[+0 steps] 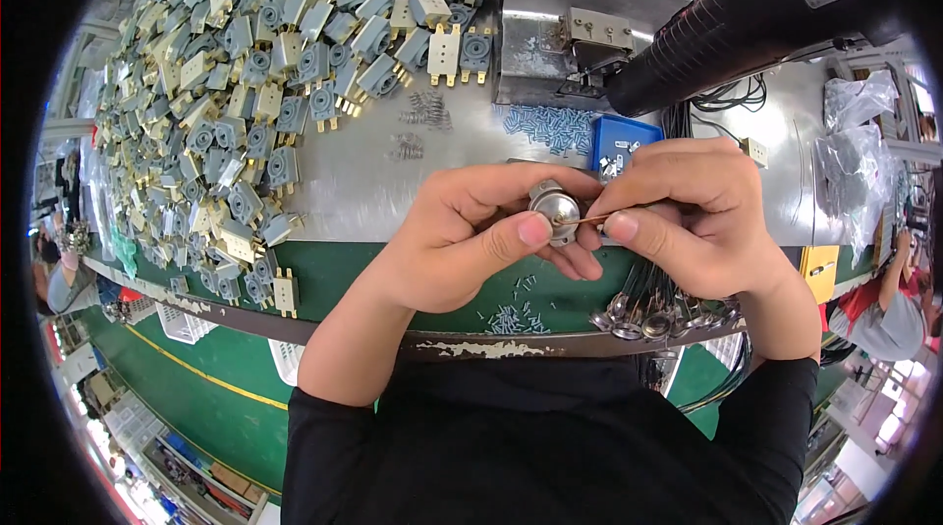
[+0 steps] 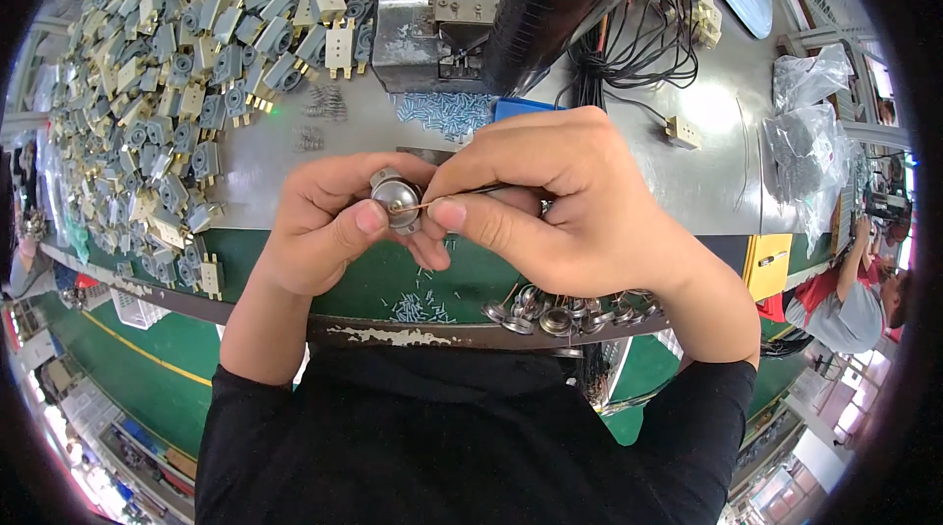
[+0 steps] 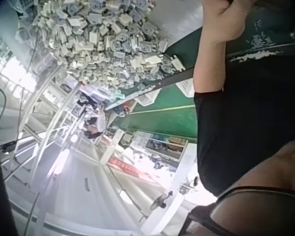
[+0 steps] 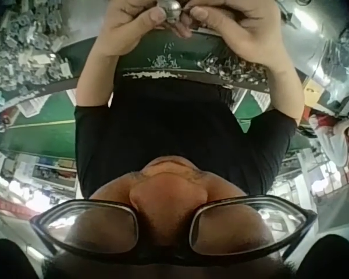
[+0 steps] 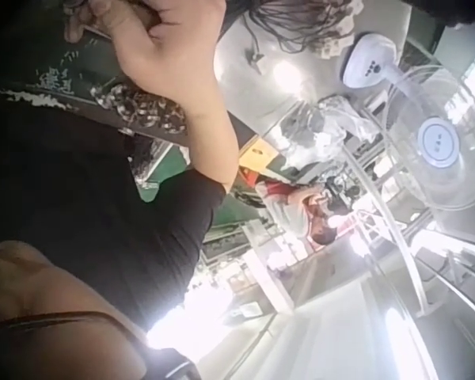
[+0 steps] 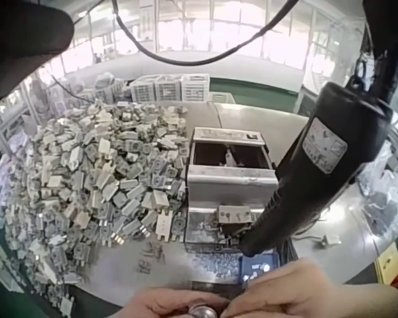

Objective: Assembling small electronic components by inserting them into a fixture and securing them with a pneumatic screwdriver.

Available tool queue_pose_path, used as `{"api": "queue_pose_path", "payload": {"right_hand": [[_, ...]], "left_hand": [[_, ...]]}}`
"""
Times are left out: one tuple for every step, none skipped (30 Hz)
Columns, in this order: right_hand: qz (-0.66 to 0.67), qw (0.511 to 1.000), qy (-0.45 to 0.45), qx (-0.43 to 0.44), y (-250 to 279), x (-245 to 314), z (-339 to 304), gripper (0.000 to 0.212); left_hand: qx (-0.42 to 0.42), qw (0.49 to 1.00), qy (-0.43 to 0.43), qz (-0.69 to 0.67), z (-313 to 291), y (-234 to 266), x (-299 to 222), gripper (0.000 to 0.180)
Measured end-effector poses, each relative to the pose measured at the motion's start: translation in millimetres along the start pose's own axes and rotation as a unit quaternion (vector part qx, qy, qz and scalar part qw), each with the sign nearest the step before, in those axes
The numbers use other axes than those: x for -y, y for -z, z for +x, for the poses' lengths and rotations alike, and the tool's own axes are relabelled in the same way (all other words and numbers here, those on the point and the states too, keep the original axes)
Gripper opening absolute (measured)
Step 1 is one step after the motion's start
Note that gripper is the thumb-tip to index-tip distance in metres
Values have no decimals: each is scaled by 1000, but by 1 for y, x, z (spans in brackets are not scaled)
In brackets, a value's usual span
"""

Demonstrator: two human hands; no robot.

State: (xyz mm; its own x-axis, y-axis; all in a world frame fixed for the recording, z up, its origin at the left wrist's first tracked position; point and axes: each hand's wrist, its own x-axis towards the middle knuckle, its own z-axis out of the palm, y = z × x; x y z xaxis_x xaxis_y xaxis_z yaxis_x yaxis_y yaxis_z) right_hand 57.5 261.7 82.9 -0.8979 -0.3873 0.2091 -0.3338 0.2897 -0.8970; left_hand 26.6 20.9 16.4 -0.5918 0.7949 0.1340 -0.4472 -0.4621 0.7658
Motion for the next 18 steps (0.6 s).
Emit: {"api": "queue_pose_path", "payload": {"right_hand": [[0, 1000, 1, 1, 1, 5, 1, 7], [-31, 998, -43, 14, 4, 14, 3, 10], [-63, 994, -90, 25, 6, 19, 3, 14], [-64, 994, -90, 23, 6, 20, 3, 14], [-64, 996, -61, 21, 5, 19, 3, 13], [-65, 997, -32, 19, 5, 19, 4, 15], [-66, 997, -33, 17, 4, 21, 4, 15], [-84, 996, -23, 21, 3, 23, 5, 18], [-102, 994, -12, 25, 2, 24, 6, 21], [-103, 994, -14, 21, 0, 23, 7, 21], [-110, 993, 1, 32, -1, 21, 8, 24], [-116, 992, 16, 43, -2, 19, 7, 27], [-117, 992, 13, 41, -2, 16, 7, 27], [-104, 993, 16, 60, -1, 14, 8, 28], [-93, 992, 20, 79, 1, 12, 9, 30], [-96, 992, 20, 78, 2, 11, 10, 30], [-68, 992, -9, 102, 4, 10, 11, 31], [-39, 991, -38, 126, 5, 9, 12, 33]], "left_hand": [[2, 1000, 1, 3, -1, 0, 0, 41], [5, 1000, 3, 6, -3, 0, 0, 41], [7, 1000, 3, 6, -2, -1, -1, 41], [8, 1000, 5, 8, -2, -2, -2, 40], [8, 1000, 7, 10, -2, -3, -3, 39], [11, 1000, 8, 9, -1, -3, -3, 39], [-2, 998, 9, 66, -2, -4, -4, 38], [-14, 992, 10, 123, -2, -4, -5, 36], [-11, 992, 12, 122, 0, -4, -11, 36], [20, 971, 23, 238, 3, -6, -20, 32], [51, 934, 33, 351, 5, -7, -25, 28], [54, 935, 34, 350, 4, -8, -23, 28], [29, 951, 68, 300, 2, -10, -18, 24], [5, 963, 101, 249, 0, -11, -15, 21], [8, 963, 100, 250, 0, -12, -14, 21], [18, 963, 80, 255, 0, -13, -13, 20], [28, 963, 60, 261, 0, -14, -13, 20], [29, 963, 58, 262, 0, -15, -12, 20]]}}
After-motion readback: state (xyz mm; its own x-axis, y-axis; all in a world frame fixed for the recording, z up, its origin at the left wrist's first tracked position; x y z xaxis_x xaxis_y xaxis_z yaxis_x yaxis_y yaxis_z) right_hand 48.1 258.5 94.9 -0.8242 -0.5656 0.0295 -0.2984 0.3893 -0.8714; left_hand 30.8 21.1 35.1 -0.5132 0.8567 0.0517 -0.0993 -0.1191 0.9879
